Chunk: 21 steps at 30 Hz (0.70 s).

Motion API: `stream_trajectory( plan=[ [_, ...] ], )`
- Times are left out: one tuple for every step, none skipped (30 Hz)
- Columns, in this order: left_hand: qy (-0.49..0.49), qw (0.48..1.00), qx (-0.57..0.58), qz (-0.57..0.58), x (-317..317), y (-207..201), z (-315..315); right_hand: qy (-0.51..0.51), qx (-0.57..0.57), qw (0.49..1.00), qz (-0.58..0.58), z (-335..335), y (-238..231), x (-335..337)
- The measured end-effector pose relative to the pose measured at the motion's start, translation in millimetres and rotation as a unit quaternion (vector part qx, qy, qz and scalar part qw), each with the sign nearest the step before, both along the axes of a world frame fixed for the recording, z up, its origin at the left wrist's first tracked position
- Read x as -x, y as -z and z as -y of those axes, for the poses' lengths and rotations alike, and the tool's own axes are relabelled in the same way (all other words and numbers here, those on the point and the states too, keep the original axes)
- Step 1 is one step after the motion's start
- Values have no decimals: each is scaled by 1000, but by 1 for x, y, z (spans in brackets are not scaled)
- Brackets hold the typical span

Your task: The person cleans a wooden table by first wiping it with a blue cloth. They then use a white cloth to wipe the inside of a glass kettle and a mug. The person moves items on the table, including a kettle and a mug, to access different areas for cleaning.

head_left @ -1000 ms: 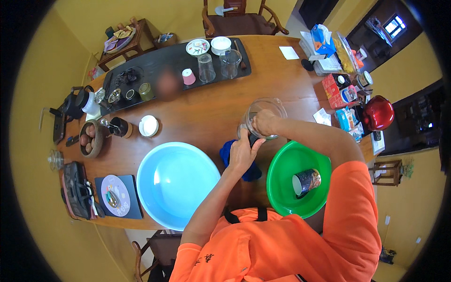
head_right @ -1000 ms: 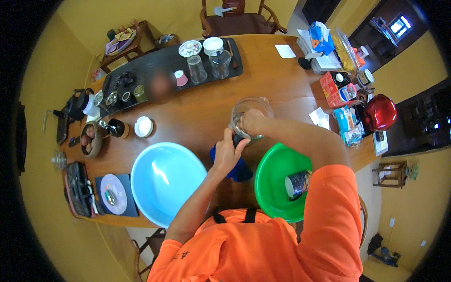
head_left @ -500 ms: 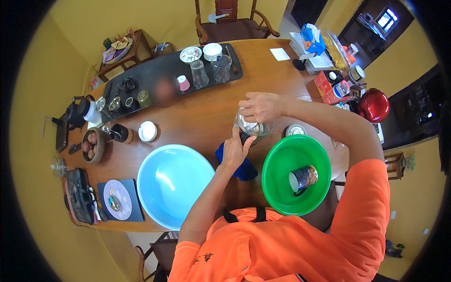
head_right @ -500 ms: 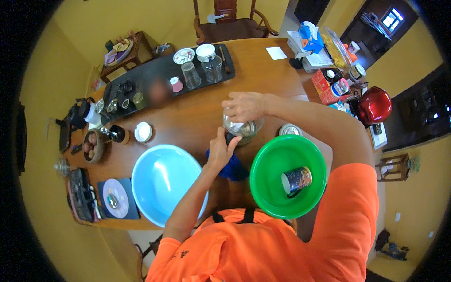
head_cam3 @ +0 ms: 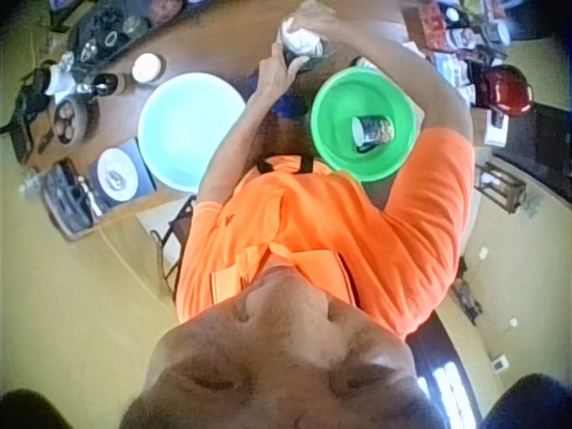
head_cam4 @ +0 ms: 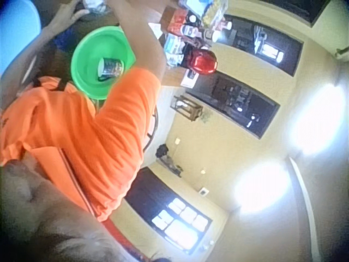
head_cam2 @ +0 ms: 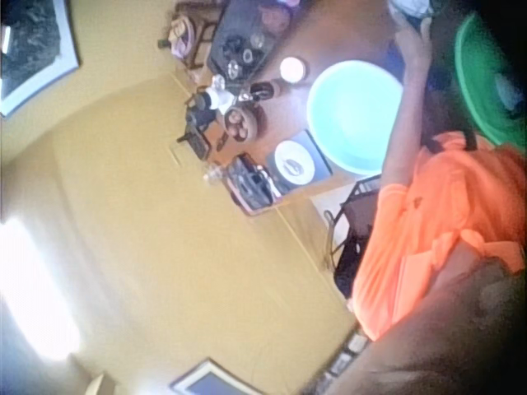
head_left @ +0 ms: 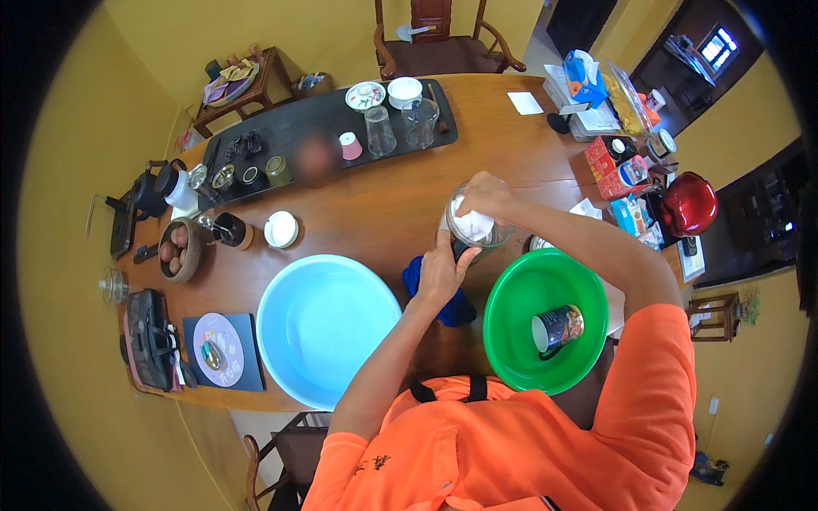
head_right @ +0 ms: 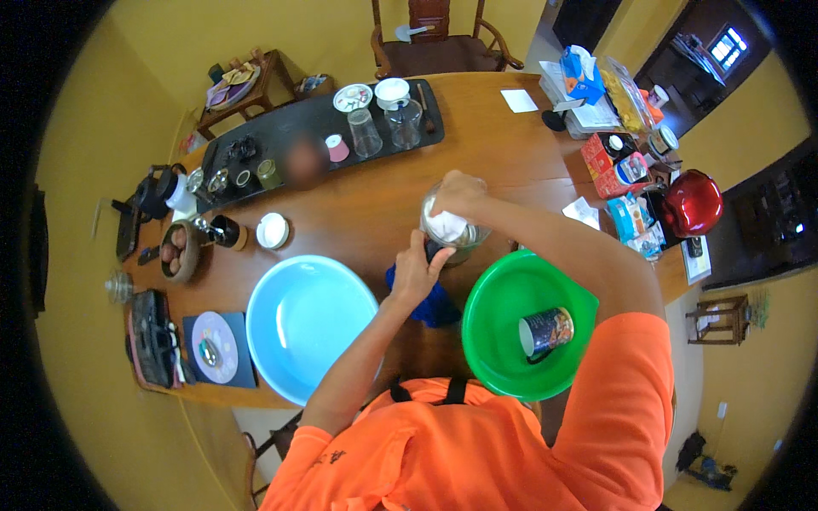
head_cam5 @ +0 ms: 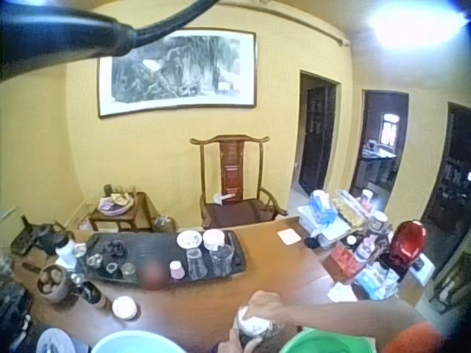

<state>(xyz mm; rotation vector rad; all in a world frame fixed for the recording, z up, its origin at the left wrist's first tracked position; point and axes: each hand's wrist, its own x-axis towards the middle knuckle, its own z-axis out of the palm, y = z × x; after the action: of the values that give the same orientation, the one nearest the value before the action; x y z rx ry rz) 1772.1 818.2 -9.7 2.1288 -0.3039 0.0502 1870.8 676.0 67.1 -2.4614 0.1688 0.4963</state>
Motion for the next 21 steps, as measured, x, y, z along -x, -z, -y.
stream_trajectory(
  plan=[
    [3, 1000, -6, -6, 0, -1, 0, -98, 71, 990, 70, 7, 14, 0],
    [10, 1000, 3, 10, -2, -4, -1, -192, 139, 961, 139, 8, 15, 2],
    [7, 1000, 5, 8, -2, -4, -2, -284, 204, 914, 205, 7, 17, 3],
    [3, 1000, 8, 6, -1, -3, -3, -412, 253, 856, 185, 6, 18, 1],
    [4, 1000, 11, 6, -1, -4, -2, -452, 275, 832, 166, 8, 25, -2],
    [3, 1000, 3, 3, 0, -5, 0, -492, 294, 806, 147, 12, 40, -6],
    [6, 1000, 11, 2, 0, -7, 1, -532, 312, 777, 127, 17, 54, -11],
    [3, 1000, 18, -3, 2, -7, 1, -535, 290, 777, 158, 18, 62, -10],
    [1, 1000, 26, -8, 3, -5, 1, -560, 287, 766, 134, 19, 69, -12],
    [-1, 1000, 14, -14, 2, 0, 1, -584, 283, 753, 111, 20, 75, -15],
    [0, 1000, 14, -14, 1, 1, 0, -607, 280, 738, 87, 19, 76, -18],
    [2, 1000, 14, -13, 1, 1, 0, -580, 270, 763, 89, 17, 78, -14],
    [4, 1000, 15, -12, 1, 1, -1, -579, 263, 770, 48, 15, 80, -14],
    [10, 1000, 15, -14, 0, -2, -2, -576, 256, 776, 7, 9, 66, -12],
    [13, 1000, 23, -9, 1, 1, -1, -572, 249, 781, -34, 5, 59, -11],
    [16, 999, 32, -4, 1, 4, 0, -552, 209, 806, -29, 18, 88, -13],
    [18, 999, 40, 1, 1, 6, 0, -467, 186, 857, -111, 12, 82, -14],
    [17, 999, 36, -4, 1, 6, -2, -375, 161, 892, -192, 1, 67, -13],
    [17, 999, 31, -9, 1, 6, -5, -276, 135, 913, -269, -5, 60, -12],
    [25, 999, 28, -12, 0, 4, -5, -228, 37, 936, -267, -4, 59, -11],
    [31, 999, 27, -12, -1, 2, -3, -208, -33, 942, -260, 4, 75, -12]
  ],
)
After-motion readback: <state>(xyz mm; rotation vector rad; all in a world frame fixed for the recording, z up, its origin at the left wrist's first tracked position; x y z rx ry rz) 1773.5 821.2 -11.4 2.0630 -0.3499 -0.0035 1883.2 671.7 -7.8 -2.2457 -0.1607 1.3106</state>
